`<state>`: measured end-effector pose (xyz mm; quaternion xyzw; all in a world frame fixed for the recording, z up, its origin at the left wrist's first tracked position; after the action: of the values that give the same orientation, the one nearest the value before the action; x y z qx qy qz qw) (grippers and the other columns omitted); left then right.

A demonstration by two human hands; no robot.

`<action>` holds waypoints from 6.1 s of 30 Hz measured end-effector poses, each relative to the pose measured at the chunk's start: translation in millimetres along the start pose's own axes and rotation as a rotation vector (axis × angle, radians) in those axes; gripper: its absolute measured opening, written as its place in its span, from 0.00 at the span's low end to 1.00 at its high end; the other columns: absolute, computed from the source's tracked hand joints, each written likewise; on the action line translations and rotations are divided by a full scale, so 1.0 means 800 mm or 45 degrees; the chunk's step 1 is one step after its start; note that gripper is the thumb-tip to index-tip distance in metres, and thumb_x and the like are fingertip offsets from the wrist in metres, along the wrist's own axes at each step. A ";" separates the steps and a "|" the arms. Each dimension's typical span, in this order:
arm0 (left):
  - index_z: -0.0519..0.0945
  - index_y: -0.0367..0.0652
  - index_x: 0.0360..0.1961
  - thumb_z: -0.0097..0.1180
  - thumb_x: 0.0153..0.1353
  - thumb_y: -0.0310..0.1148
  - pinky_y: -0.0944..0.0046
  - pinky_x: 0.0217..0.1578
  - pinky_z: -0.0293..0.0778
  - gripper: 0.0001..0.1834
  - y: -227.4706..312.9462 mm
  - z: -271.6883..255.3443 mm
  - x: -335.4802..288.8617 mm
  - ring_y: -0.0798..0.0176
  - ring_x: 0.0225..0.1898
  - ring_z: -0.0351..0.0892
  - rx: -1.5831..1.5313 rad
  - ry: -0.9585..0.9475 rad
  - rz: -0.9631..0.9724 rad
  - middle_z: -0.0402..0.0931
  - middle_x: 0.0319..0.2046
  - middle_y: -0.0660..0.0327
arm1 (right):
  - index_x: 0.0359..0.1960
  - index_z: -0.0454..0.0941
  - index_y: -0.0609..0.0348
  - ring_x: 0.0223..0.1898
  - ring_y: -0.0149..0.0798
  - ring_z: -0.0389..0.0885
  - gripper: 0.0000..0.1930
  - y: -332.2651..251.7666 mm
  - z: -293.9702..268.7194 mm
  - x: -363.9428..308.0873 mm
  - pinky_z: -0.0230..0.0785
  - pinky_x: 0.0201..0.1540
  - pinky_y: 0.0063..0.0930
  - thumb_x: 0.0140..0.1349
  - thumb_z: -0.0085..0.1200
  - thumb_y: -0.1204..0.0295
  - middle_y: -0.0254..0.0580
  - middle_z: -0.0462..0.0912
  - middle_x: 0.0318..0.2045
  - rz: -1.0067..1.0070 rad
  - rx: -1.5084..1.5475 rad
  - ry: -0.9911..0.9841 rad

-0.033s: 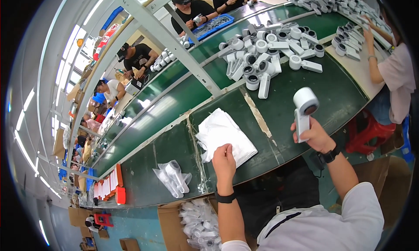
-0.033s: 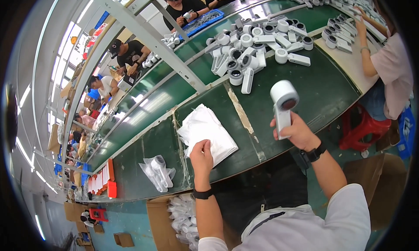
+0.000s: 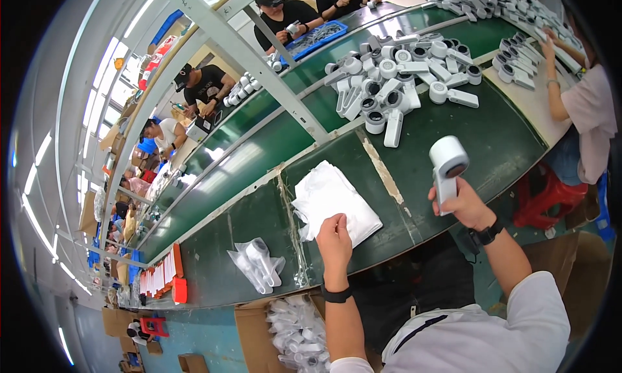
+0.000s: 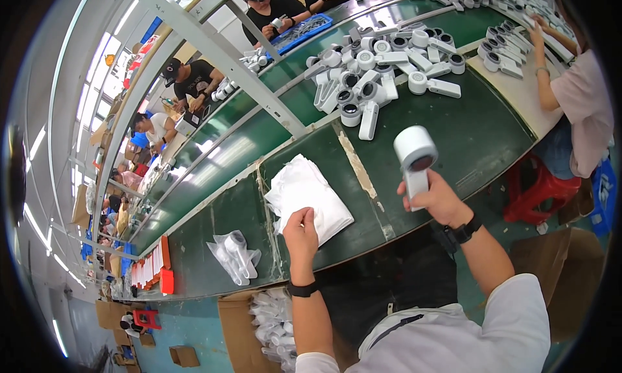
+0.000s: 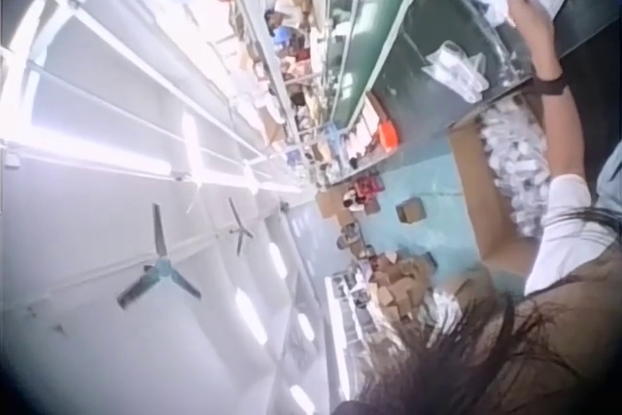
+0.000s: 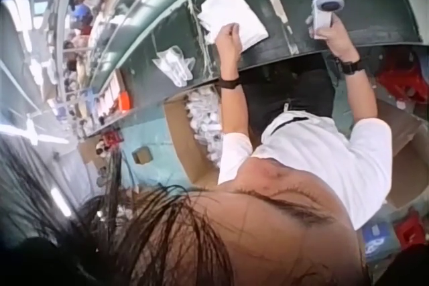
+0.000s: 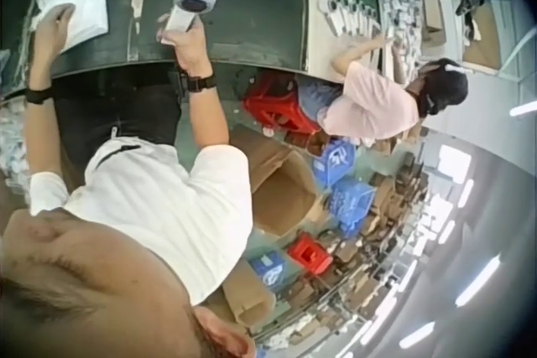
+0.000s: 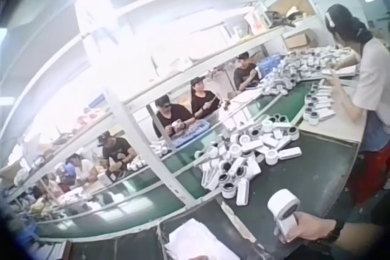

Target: The person picks up a handheld fan from the table, slides it into a plastic bag, and places the bagged fan into a cardboard box, repeating the process for several more fans.

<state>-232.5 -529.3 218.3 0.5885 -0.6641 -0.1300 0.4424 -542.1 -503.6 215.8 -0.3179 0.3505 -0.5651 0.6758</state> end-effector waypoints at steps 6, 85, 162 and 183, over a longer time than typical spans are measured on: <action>0.81 0.32 0.38 0.56 0.64 0.31 0.70 0.31 0.71 0.11 0.015 0.020 -0.018 0.70 0.28 0.75 -0.195 -0.072 -0.220 0.80 0.27 0.58 | 0.43 0.73 0.63 0.26 0.29 0.78 0.23 0.039 0.068 -0.008 0.72 0.28 0.24 0.45 0.69 0.78 0.37 0.80 0.31 0.128 -0.235 -0.001; 0.79 0.37 0.41 0.62 0.56 0.24 0.66 0.29 0.71 0.11 0.109 -0.006 -0.048 0.60 0.28 0.73 -0.093 0.046 0.228 0.74 0.37 0.55 | 0.68 0.55 0.56 0.20 0.28 0.78 0.32 0.062 0.111 -0.010 0.73 0.21 0.22 0.66 0.52 0.61 0.38 0.80 0.31 0.331 -1.033 -0.343; 0.54 0.35 0.64 0.52 0.57 0.18 0.64 0.28 0.82 0.34 0.091 0.011 -0.086 0.59 0.43 0.79 -1.181 -0.004 -0.737 0.70 0.51 0.52 | 0.36 0.78 0.59 0.34 0.46 0.79 0.12 0.069 0.131 -0.003 0.74 0.38 0.34 0.47 0.58 0.78 0.43 0.80 0.37 -1.332 -1.147 0.024; 0.59 0.31 0.63 0.63 0.50 0.26 0.57 0.39 0.71 0.39 0.094 0.021 -0.099 0.53 0.36 0.73 -0.041 0.050 -0.241 0.69 0.37 0.52 | 0.38 0.79 0.58 0.29 0.42 0.80 0.12 0.050 0.157 0.011 0.74 0.30 0.30 0.50 0.60 0.73 0.39 0.81 0.31 -1.231 -1.350 -0.065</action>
<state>-301.5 -443.4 226.0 0.6438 -0.5946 -0.1704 0.4505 -415.4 -501.4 251.2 -0.7362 0.3818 -0.5473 0.1127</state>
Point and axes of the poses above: each hand's wrist, its own x-axis towards the middle knuckle, its own z-axis out of the palm, y = z × x, the point moved 1 cm from there along x, towards the middle knuckle
